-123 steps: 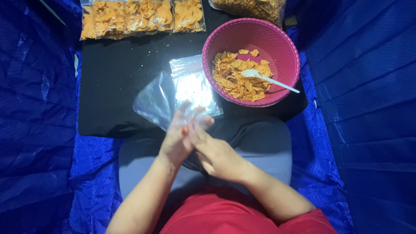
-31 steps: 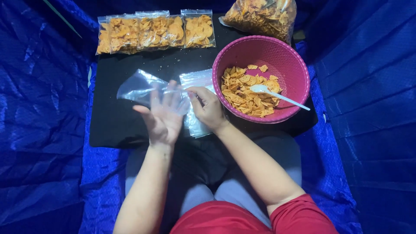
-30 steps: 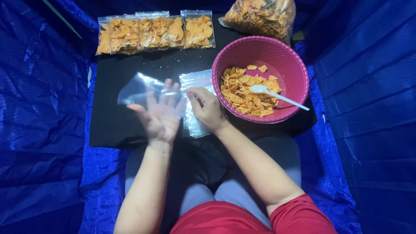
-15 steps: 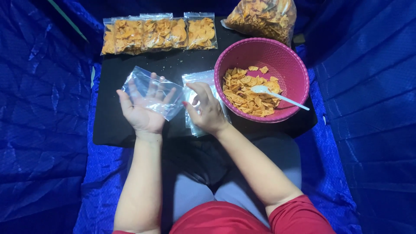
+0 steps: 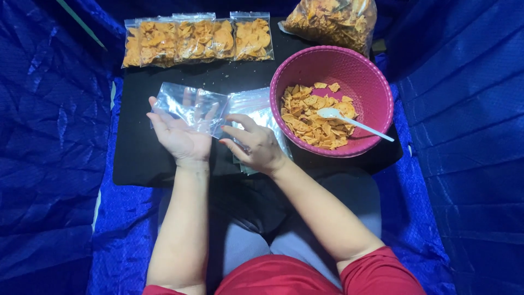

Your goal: Scooping chips from a bowl into small plastic bags using a spoon.

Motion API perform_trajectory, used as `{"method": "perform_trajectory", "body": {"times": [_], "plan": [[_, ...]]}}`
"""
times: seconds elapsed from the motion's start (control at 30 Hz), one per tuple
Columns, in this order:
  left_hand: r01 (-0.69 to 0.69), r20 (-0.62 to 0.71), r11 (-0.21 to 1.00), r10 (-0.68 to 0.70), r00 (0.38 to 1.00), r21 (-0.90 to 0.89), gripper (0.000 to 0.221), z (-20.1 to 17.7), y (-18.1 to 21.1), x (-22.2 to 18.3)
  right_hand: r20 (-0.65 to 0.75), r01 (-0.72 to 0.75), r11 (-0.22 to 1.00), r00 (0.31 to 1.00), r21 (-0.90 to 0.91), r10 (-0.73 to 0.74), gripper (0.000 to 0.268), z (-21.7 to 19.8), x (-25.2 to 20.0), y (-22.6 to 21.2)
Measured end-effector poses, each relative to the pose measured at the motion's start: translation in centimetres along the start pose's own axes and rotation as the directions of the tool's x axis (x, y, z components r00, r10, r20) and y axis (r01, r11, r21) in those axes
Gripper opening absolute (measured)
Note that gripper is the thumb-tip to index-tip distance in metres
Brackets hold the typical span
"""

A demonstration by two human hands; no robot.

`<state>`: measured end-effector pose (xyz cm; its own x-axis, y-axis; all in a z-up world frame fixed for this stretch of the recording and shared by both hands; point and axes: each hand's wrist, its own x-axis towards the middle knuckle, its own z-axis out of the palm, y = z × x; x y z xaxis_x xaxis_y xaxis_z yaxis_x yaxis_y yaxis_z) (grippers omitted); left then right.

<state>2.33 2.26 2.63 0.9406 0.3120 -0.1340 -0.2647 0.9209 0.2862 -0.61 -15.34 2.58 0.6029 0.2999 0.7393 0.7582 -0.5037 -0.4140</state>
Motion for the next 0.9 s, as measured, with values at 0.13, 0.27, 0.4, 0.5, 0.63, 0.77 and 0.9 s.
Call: {"method": "perform_trajectory", "body": {"times": [0.13,0.27,0.4,0.5,0.63,0.77,0.9], "plan": [[0.011,0.000,0.999,-0.011,1.000,0.047,0.052,0.3,-0.4,-0.5,0.012,-0.017,1.000,1.000,0.012,0.017,0.022,0.4,0.0,0.1],[0.027,0.031,0.996,-0.030,0.999,0.090,0.048,0.5,-0.5,-0.8,0.024,-0.034,0.999,0.999,0.011,0.034,0.023,0.5,-0.2,0.4],[0.080,0.051,0.992,-0.085,0.995,0.097,0.047,0.2,-0.5,-0.8,-0.001,0.009,1.000,1.000,0.029,-0.009,0.021,0.5,-0.2,0.4],[0.088,0.102,0.992,-0.098,0.990,0.092,0.045,-0.6,-0.8,-0.5,-0.003,0.011,0.998,1.000,0.066,-0.011,0.023,0.5,-0.5,0.7],[0.123,0.114,0.992,-0.126,0.985,0.040,0.044,-1.4,-0.5,0.0,-0.035,0.035,0.995,0.999,0.090,-0.032,0.026,0.6,-0.4,0.9],[0.199,0.142,0.979,-0.192,0.971,-0.037,0.043,-1.9,-0.4,0.5,-0.062,0.068,0.988,0.996,0.140,-0.060,0.025,0.3,-0.2,0.4],[0.313,0.177,0.947,-0.320,0.931,0.065,0.074,0.7,-0.3,-0.9,-0.115,0.071,0.982,0.992,0.176,-0.051,0.028,-0.1,0.2,0.0]]}}
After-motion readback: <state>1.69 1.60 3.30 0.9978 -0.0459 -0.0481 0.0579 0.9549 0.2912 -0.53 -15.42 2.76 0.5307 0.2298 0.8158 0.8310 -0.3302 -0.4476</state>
